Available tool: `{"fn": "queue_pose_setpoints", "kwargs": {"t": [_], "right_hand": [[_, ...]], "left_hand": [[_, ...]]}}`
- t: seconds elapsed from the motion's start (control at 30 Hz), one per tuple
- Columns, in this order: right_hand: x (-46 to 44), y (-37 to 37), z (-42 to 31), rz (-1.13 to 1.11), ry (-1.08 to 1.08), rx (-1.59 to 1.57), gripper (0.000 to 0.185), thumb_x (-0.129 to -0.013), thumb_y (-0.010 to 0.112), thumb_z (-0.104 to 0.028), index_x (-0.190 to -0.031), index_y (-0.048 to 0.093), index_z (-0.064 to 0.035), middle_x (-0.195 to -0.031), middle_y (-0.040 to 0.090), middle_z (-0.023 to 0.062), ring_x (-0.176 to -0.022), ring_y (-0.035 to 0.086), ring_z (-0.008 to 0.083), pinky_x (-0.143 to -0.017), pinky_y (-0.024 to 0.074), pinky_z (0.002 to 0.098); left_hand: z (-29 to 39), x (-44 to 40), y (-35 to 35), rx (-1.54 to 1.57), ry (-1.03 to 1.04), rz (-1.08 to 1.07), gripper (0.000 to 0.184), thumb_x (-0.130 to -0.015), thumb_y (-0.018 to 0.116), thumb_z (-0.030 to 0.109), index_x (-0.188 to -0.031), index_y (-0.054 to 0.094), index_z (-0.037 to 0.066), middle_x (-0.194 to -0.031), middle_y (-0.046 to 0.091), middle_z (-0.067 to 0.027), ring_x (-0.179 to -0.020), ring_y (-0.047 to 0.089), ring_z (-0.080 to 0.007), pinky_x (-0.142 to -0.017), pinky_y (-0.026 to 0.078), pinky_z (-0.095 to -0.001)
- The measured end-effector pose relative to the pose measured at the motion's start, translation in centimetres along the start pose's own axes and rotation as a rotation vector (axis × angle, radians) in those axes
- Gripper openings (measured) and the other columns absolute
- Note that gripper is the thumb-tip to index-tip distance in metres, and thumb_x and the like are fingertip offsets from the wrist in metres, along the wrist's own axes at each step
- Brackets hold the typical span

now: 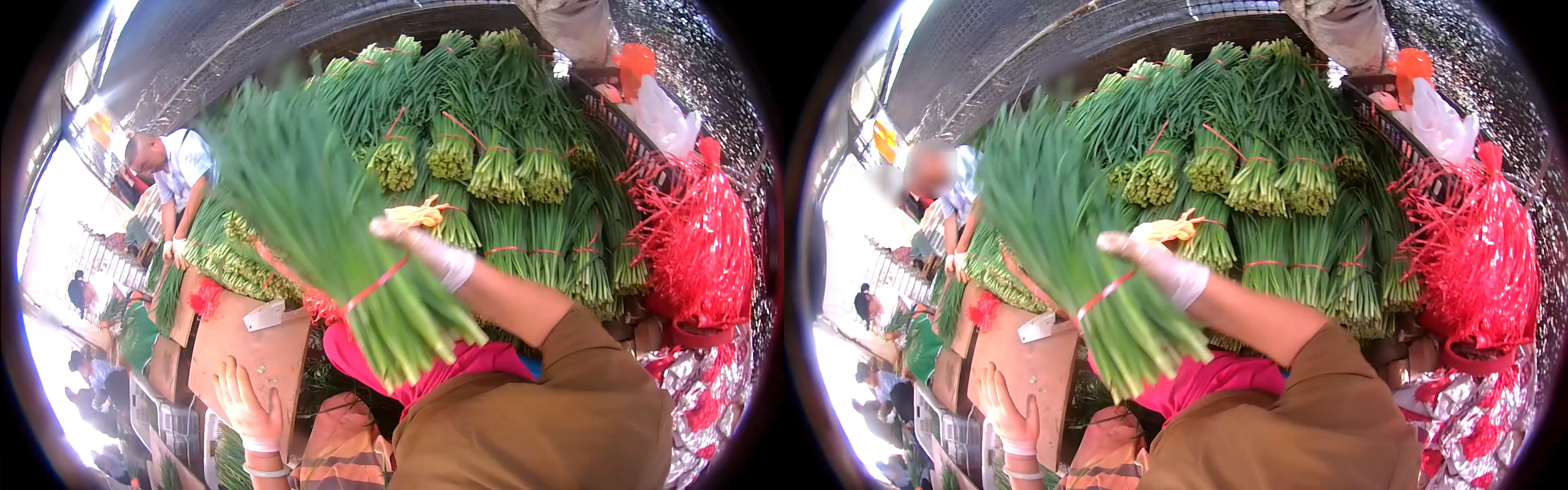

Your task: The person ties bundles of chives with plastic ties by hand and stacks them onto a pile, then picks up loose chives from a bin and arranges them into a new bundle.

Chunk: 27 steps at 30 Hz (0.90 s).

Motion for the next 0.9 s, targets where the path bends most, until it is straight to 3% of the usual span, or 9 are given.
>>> {"fn": "queue_pose_setpoints", "kwargs": {"t": [0.13,0.2,0.23,0.37,0.53,0.63,0.77,0.9], "right_hand": [[4.9,-1.6,-10.3,0.178,-0.354,0.286,0.073,-0.081,0.062,-0.052,-0.132,0.044,-0.0029,-0.125,0.054,0.0182,-0.109,0.057,0.0287,-0.097,0.0455,0.0428],[8.7,-1.1,-14.6,0.390,-0.348,0.437,0.083,-0.077,0.064,-0.057,-0.137,0.039,-0.0053,-0.126,0.055,0.0190,-0.105,0.061,0.0309,-0.091,0.0509,0.0444],[10.3,-0.8,-17.2,0.453,-0.514,0.553,0.080,-0.077,0.063,-0.058,-0.133,0.044,-0.0041,-0.121,0.058,0.0200,-0.100,0.063,0.0283,-0.089,0.0524,0.0438],[15.8,-4.9,-25.4,0.782,-0.649,0.654,0.074,-0.077,0.062,-0.062,-0.123,0.054,-0.0039,-0.102,0.066,0.0166,-0.087,0.067,0.0255,-0.083,0.0546,0.0377],[24.4,-12.0,-36.3,1.058,-0.812,0.929,0.066,-0.081,0.059,-0.058,-0.120,0.054,-0.0050,-0.098,0.067,0.0145,-0.081,0.068,0.0230,-0.078,0.0571,0.0386],[25.9,-9.0,-35.5,0.942,-0.717,0.746,0.060,-0.085,0.056,-0.054,-0.119,0.056,-0.0053,-0.098,0.068,0.0135,-0.079,0.069,0.0221,-0.073,0.0584,0.0375],[28.7,-10.6,-37.7,0.943,-0.837,0.727,0.056,-0.084,0.062,-0.046,-0.127,0.051,-0.0108,-0.114,0.061,0.0090,-0.096,0.062,0.0191,-0.085,0.0512,0.0359],[30.4,-10.1,-35.5,1.046,-0.831,0.843,0.066,-0.084,0.061,-0.048,-0.135,0.042,-0.0101,-0.124,0.055,0.0113,-0.110,0.055,0.0222,-0.094,0.0451,0.0386]], "left_hand": [[-3.3,4.5,6.1,0.112,-0.208,-0.099,0.087,-0.063,0.070,0.008,-0.139,0.030,-0.003,-0.140,0.037,-0.0243,-0.130,0.034,-0.0413,-0.110,0.023,-0.0515],[-4.2,6.3,8.5,0.145,-0.266,-0.123,0.088,-0.062,0.071,0.009,-0.139,0.030,-0.003,-0.138,0.038,-0.0241,-0.129,0.035,-0.0413,-0.110,0.024,-0.0510],[-4.7,7.2,9.7,0.161,-0.297,-0.137,0.088,-0.062,0.072,0.009,-0.139,0.031,-0.003,-0.138,0.039,-0.0240,-0.128,0.036,-0.0413,-0.110,0.024,-0.0507],[-5.9,10.2,13.6,0.213,-0.388,-0.140,0.089,-0.061,0.071,0.007,-0.139,0.031,-0.003,-0.135,0.042,-0.0242,-0.126,0.038,-0.0408,-0.108,0.029,-0.0468],[-7.6,16.4,18.0,0.272,-0.578,-0.188,0.091,-0.060,0.071,0.006,-0.140,0.030,-0.002,-0.137,0.041,-0.0244,-0.127,0.038,-0.0394,-0.108,0.031,-0.0441],[-8.7,21.3,20.4,0.267,-0.704,-0.244,0.091,-0.062,0.071,0.005,-0.142,0.029,0.000,-0.139,0.039,-0.0233,-0.129,0.037,-0.0378,-0.108,0.031,-0.0428],[-9.2,22.0,20.0,0.302,-0.891,-0.196,0.089,-0.066,0.070,0.004,-0.144,0.027,0.004,-0.141,0.037,-0.0219,-0.131,0.035,-0.0361,-0.109,0.030,-0.0414],[-9.9,23.1,20.4,0.317,-0.886,-0.175,0.089,-0.068,0.069,0.003,-0.145,0.026,0.006,-0.142,0.036,-0.0217,-0.132,0.035,-0.0362,-0.111,0.028,-0.0420]]}}
Point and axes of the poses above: each hand's wrist, its own x-axis away from the middle knuckle, its own y-axis out of the palm, z = x × y, the point moved 7 cm from there along -x, towards the middle knuckle
